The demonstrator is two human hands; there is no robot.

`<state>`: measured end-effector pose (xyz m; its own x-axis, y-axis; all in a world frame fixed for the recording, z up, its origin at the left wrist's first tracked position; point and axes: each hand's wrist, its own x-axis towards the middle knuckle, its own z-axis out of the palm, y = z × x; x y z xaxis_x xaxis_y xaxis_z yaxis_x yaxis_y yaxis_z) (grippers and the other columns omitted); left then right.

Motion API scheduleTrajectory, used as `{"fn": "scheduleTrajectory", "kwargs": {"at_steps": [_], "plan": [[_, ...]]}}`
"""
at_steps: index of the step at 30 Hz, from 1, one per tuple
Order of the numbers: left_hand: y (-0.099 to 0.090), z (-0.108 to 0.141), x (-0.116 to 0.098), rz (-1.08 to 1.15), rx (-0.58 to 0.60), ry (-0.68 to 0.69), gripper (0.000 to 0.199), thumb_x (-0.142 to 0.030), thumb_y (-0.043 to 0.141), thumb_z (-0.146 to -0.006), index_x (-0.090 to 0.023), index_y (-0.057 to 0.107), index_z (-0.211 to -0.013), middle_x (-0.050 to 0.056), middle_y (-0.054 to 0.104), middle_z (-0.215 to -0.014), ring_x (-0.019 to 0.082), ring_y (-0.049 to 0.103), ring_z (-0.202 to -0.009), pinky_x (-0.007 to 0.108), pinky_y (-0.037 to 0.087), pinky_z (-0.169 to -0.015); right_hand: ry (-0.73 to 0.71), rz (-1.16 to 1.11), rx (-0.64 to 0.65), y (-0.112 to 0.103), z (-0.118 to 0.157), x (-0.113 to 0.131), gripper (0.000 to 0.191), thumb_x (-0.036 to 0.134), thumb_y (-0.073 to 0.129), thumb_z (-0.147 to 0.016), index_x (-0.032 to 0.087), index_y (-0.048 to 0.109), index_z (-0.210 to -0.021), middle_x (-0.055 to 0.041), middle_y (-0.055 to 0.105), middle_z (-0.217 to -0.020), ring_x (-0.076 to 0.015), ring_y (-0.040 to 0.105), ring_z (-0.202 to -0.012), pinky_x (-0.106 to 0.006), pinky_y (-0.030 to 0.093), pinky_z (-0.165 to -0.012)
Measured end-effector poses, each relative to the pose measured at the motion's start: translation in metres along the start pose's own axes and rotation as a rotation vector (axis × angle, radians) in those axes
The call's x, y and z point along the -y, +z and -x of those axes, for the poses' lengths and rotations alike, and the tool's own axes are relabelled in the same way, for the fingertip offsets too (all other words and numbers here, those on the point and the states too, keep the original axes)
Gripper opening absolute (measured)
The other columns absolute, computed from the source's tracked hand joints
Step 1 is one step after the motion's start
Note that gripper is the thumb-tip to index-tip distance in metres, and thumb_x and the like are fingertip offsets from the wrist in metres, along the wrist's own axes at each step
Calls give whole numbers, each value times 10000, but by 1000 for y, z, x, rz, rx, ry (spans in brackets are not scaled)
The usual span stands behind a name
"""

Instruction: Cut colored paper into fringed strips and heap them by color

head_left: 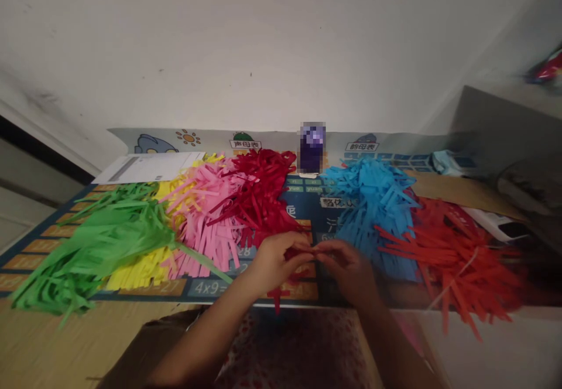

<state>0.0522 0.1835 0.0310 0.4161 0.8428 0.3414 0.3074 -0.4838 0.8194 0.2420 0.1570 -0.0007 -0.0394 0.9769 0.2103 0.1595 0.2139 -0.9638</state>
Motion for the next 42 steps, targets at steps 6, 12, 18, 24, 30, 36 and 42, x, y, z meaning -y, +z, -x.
{"fn": "scheduleTrajectory", "kwargs": {"at_steps": [6,12,18,24,30,36,42], "plan": [[3,-1,2,-51,-22,36,88,-243,663,-849,-171,712,-840,36,700,-786,132,650,-728,219,480,-678,-33,105,-52,4,1,3,127,347,655,-824,241,712,-864,-31,721,-855,-193,664,-812,-309,527,-754],[9,2,6,-173,-80,114,58,-208,660,-843,-162,694,-834,43,697,-778,148,634,-734,247,458,-683,-3,160,-45,7,0,4,132,350,653,-802,250,724,-850,-27,726,-840,-200,664,-799,-322,522,-769],[3,0,5,-115,-11,100,82,-237,647,-864,-174,684,-828,27,700,-768,140,623,-738,257,438,-711,204,-42,19,1,-4,-1,207,415,699,-741,209,701,-757,-29,709,-738,-185,642,-691,-273,494,-636],[-2,-4,-2,-174,70,137,198,-266,705,-810,-177,648,-978,50,706,-896,185,618,-846,326,423,-805,76,16,34,2,-7,-1,151,346,680,-769,210,681,-705,-11,655,-716,-162,594,-689,-262,455,-646],[-1,-4,9,-83,90,142,74,-255,662,-855,-199,688,-894,36,715,-827,166,620,-811,294,446,-768,53,-4,85,1,-9,1,167,336,651,-795,208,645,-687,-6,625,-713,-154,567,-689,-258,435,-651],[-1,-2,12,-17,9,42,79,-261,681,-838,-195,706,-874,42,718,-838,152,651,-791,265,481,-745,154,-6,-8,1,-11,2,182,359,644,-782,205,645,-685,6,613,-683,-143,542,-654,-251,430,-629],[3,-3,10,184,-100,-230,128,-282,672,-813,-170,704,-865,41,737,-825,143,672,-732,232,517,-671,200,-198,28,8,-9,0,273,385,714,-746,226,699,-967,-33,710,-933,-193,641,-853,-306,503,-775]]}}
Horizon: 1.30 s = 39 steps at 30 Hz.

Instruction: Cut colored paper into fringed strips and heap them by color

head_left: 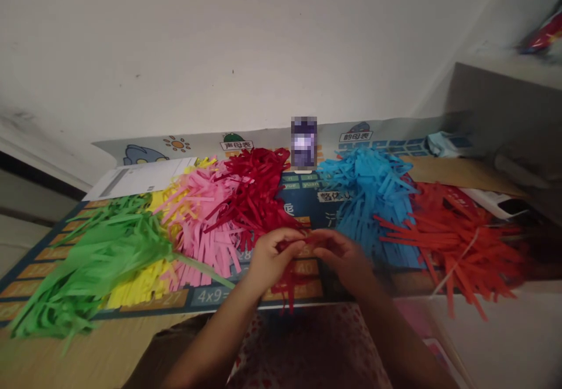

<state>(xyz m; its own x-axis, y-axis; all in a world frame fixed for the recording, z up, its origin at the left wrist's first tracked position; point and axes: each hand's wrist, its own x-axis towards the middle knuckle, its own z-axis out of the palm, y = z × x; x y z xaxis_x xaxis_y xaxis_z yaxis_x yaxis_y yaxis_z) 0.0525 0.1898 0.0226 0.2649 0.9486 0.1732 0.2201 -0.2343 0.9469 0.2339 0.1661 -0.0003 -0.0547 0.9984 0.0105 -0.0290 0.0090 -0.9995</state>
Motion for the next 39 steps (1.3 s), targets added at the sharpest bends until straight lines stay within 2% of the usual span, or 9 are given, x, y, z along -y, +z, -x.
{"fn": "scheduleTrajectory", "kwargs": {"at_steps": [2,6,14,17,22,26,31,35,39], "plan": [[2,0,-1,94,-8,-75,165,-305,673,-804,-160,703,-877,40,742,-825,141,676,-718,227,524,-656,-25,50,-35,3,0,-1,211,382,689,-774,229,718,-916,-33,720,-918,-200,650,-871,-324,501,-810],[5,0,-1,164,-6,-123,199,-336,702,-774,-156,711,-859,41,744,-813,147,678,-714,235,533,-663,-79,172,-135,5,0,-3,180,386,647,-800,234,738,-829,-28,722,-842,-199,647,-803,-327,497,-770],[8,0,0,186,-10,-129,196,-331,706,-771,-156,702,-857,29,731,-794,139,669,-706,234,524,-664,-128,183,-148,7,0,-7,164,364,646,-802,233,740,-837,-24,711,-827,-180,622,-753,-296,469,-704],[10,1,1,129,-10,-81,144,-285,680,-792,-162,695,-865,30,729,-810,143,669,-728,238,522,-675,-163,232,-188,10,-1,-5,156,335,612,-815,223,718,-800,-14,691,-783,-166,599,-710,-280,452,-669],[15,3,1,-70,13,142,85,-184,630,-822,-180,700,-870,48,726,-878,158,663,-844,272,515,-786,-237,379,-321,16,0,-1,140,280,564,-808,217,654,-720,-6,647,-706,-162,573,-667,-277,444,-643],[15,1,3,-121,-7,177,106,-192,631,-829,-182,683,-921,56,730,-898,162,668,-840,277,527,-780,-315,430,-279,16,1,-2,123,260,550,-814,232,652,-751,-17,664,-752,-179,604,-736,-295,467,-689],[14,-4,6,-143,56,271,93,-209,601,-859,-193,690,-882,58,731,-871,160,672,-819,276,537,-765,-361,492,-290,10,-1,-4,147,229,528,-815,244,669,-773,-21,676,-763,-186,615,-757,-319,476,-731],[15,-9,9,-219,94,231,135,-261,586,-864,-208,704,-904,53,733,-897,168,683,-817,268,548,-745,-362,540,-326,10,1,-5,167,217,526,-815,239,689,-781,-21,669,-745,-178,612,-747,-304,469,-725],[10,-16,12,-334,214,233,146,-332,617,-834,-230,719,-855,22,738,-828,175,694,-745,250,557,-669,-397,656,-210,-5,4,-1,126,237,589,-842,256,713,-841,-4,705,-795,-170,635,-778,-302,453,-776]]}}
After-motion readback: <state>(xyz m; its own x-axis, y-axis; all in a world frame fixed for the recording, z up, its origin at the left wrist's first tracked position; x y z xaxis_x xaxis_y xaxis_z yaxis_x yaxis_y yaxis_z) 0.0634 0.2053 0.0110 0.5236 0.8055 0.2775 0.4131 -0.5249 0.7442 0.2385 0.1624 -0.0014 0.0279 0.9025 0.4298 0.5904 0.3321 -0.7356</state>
